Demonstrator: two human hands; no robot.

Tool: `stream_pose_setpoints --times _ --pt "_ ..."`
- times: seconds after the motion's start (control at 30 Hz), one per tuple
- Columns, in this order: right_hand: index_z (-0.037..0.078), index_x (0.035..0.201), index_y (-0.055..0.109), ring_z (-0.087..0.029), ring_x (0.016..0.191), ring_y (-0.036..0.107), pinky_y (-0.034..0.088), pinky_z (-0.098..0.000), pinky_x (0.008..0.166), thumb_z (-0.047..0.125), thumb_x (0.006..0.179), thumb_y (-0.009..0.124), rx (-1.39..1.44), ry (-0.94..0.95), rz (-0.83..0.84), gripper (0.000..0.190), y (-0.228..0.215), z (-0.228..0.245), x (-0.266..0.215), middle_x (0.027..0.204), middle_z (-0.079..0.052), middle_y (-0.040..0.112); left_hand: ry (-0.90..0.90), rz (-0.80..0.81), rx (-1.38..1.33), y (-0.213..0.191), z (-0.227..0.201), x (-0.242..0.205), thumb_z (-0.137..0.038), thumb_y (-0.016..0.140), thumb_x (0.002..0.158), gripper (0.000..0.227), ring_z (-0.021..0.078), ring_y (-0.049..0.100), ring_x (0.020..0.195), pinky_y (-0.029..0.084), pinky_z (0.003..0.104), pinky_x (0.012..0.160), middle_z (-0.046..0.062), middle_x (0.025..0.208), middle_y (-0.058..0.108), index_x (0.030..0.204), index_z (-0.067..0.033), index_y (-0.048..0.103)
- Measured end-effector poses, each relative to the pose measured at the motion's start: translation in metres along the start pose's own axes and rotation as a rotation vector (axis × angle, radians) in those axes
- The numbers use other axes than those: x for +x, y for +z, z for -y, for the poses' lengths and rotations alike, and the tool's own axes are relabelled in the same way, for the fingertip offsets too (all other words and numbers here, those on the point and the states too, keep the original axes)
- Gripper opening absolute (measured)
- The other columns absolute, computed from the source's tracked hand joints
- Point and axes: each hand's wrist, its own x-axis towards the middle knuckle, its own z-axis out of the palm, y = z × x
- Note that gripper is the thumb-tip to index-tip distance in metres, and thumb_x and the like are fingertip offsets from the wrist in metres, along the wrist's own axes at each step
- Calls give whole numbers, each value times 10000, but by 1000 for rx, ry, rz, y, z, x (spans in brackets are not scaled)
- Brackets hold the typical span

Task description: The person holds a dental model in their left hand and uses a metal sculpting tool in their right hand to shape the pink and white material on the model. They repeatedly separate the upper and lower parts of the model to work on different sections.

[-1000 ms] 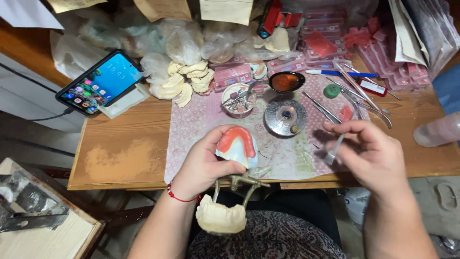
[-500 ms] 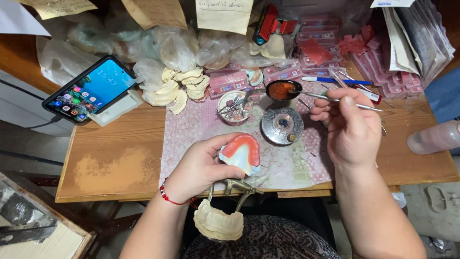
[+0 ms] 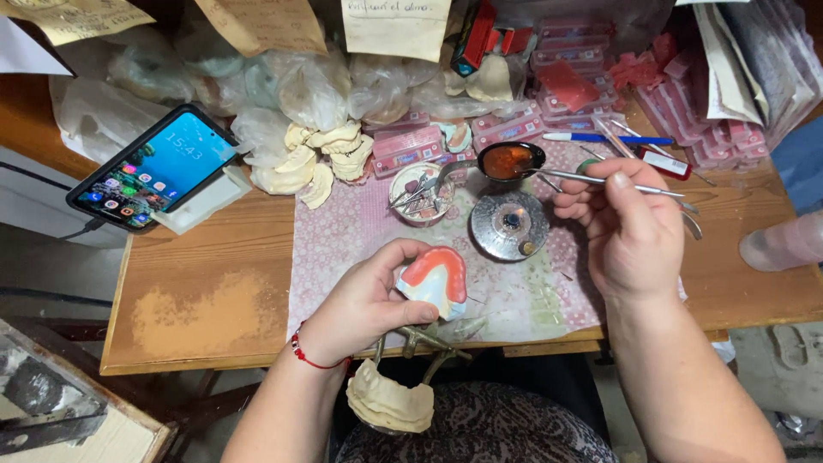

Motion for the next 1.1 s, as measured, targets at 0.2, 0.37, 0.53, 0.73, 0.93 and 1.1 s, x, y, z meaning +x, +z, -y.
stream_pose_setpoints --times 0.2,0.37,0.53,0.73,0.93,1.1 --pt "12 1076 649 -297 736 733 658 -325 675 190 992 615 68 19 -32 199 -7 0 -2 887 -223 710 4 -45 51 0 2 0 -100 888 725 688 44 597 820 532 193 705 -3 1093 690 1351 -75 603" --pt "12 1055 643 -311 723 720 653 -355 686 191 982 626 114 -36 -31 194 -8 -2 -16 886 -232 706 -24 -57 68 0 1 -2 -83 863 760 652 6 433 602 370 153 518 -48 942 639 1371 -92 633" --pt "16 966 607 -297 609 672 562 -337 598 227 953 643 132 -173 137 215 -1 -14 -52 772 -230 657 -44 -29 26 0 2 -2 -76 836 794 647 -9 444 606 374 144 519 -56 924 626 1403 -86 617" --pt "-6 1001 639 -314 690 724 640 -416 696 179 977 641 164 -240 358 186 7 -22 -74 840 -252 693 -56 -41 107 -2 1 0 -130 855 776 650 -4 401 579 343 161 494 -85 845 603 1390 -96 643" --pt "13 1014 651 -309 731 718 616 -391 746 211 977 651 81 -296 404 201 7 -28 -76 852 -235 686 -18 -15 103 -4 8 2 -136 853 785 652 1 410 607 342 153 503 -76 971 630 1397 -101 630" --pt "20 1009 652 -297 762 710 618 -376 770 212 979 662 26 -347 393 194 3 -32 -78 896 -224 691 -44 0 -17 -3 2 0 -110 846 774 660 11 568 715 489 169 596 -25 991 698 1393 -56 623"
